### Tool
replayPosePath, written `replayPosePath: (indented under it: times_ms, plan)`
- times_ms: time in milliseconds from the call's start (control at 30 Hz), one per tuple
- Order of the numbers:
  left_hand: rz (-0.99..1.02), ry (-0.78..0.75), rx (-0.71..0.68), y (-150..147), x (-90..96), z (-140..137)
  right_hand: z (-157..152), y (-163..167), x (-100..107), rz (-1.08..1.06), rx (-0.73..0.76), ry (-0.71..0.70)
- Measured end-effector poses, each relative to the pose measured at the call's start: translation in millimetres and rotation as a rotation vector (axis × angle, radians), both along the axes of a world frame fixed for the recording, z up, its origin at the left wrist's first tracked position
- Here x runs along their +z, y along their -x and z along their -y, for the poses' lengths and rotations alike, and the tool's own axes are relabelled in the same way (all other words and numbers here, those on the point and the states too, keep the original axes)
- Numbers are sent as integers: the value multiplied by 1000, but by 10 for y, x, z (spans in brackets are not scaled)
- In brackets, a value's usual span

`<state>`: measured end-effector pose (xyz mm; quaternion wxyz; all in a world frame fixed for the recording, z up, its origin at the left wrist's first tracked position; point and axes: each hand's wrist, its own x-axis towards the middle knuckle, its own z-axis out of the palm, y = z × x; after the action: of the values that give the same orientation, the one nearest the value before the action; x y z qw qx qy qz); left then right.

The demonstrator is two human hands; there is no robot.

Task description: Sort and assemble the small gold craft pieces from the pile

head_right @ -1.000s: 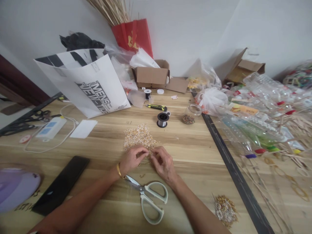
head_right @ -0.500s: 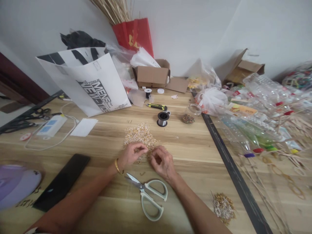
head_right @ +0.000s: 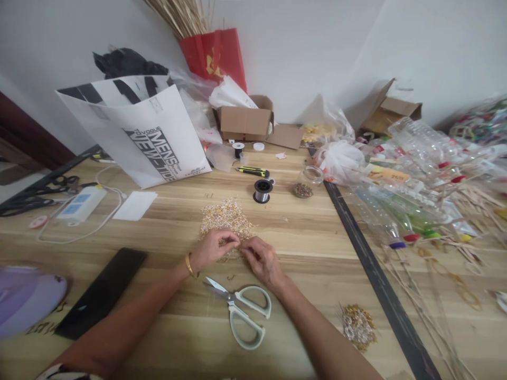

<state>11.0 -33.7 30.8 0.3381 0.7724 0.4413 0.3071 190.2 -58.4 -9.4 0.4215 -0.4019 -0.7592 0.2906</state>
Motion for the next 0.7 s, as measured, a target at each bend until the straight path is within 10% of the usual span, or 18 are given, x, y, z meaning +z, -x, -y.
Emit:
replayPosePath:
  times_ms: [700]
  plan:
    - [-161, -60, -49, -11, -5, -1, -30, -36, 15, -6, -11, 6]
